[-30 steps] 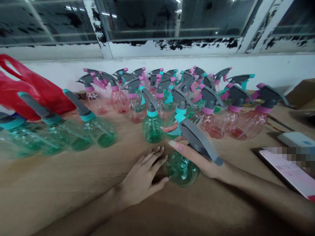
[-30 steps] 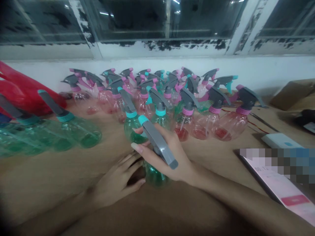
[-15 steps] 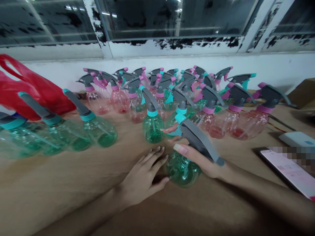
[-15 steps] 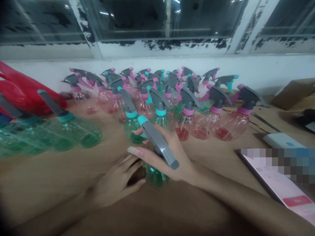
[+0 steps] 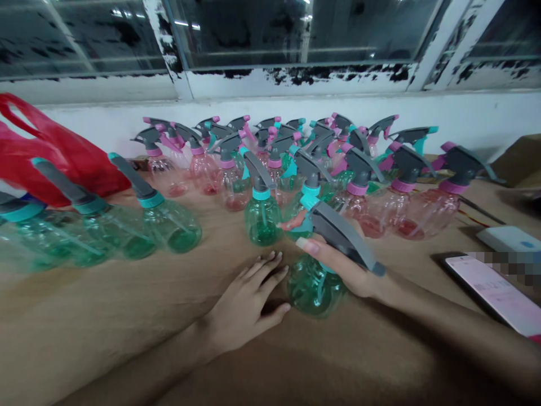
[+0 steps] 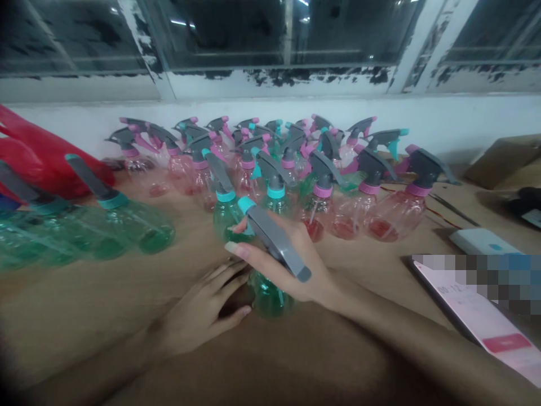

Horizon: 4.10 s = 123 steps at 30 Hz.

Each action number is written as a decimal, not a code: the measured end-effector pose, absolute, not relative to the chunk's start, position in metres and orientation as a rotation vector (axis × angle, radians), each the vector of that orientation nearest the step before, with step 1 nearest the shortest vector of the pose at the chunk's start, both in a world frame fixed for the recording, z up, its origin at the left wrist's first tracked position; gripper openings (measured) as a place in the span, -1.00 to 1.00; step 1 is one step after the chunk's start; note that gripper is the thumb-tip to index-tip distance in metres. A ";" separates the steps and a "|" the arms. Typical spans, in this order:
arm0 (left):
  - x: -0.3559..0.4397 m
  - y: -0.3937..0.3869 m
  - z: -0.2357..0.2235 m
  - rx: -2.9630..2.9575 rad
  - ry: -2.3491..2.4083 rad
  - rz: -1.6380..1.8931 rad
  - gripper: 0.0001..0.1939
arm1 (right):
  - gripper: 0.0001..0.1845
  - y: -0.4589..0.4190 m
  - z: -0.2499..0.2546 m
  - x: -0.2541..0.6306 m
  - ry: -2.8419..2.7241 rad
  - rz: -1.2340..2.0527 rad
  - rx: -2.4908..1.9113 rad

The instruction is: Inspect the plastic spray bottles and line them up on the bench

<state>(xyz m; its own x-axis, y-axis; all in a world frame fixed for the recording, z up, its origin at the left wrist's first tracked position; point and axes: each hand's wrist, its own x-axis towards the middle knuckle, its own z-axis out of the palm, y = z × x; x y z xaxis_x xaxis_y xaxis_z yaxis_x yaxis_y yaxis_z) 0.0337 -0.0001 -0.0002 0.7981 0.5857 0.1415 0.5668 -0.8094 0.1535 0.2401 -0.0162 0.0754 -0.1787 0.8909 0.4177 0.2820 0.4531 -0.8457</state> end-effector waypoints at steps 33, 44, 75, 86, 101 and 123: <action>0.033 -0.001 0.000 2.925 0.919 0.283 -0.46 | -0.69 -0.015 0.066 0.237 -1.575 0.834 -0.970; 0.033 0.001 -0.003 2.910 0.915 0.309 -0.44 | -0.72 -0.016 0.068 0.239 -1.585 0.842 -0.972; 0.033 0.001 -0.003 2.898 0.934 0.276 -0.44 | -0.73 -0.017 0.076 0.240 -1.711 0.642 -1.041; 0.032 0.001 -0.004 2.919 0.913 0.322 -0.46 | -0.72 -0.011 0.063 0.242 -1.662 0.788 -0.950; 0.032 0.000 -0.005 2.915 0.907 0.327 -0.46 | -0.69 -0.013 0.066 0.241 -1.645 0.797 -1.012; 0.033 0.000 -0.001 2.898 0.930 0.265 -0.45 | -0.75 -0.013 0.067 0.241 -1.655 0.765 -0.998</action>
<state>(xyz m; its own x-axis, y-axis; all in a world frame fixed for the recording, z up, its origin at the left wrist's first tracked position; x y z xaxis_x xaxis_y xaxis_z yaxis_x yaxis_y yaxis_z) 0.0332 0.0002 -0.0006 0.8001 0.5837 0.1380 0.5688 -0.8114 0.1345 0.2411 -0.0128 0.0673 -0.1431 0.8898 0.4332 0.2468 0.4560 -0.8551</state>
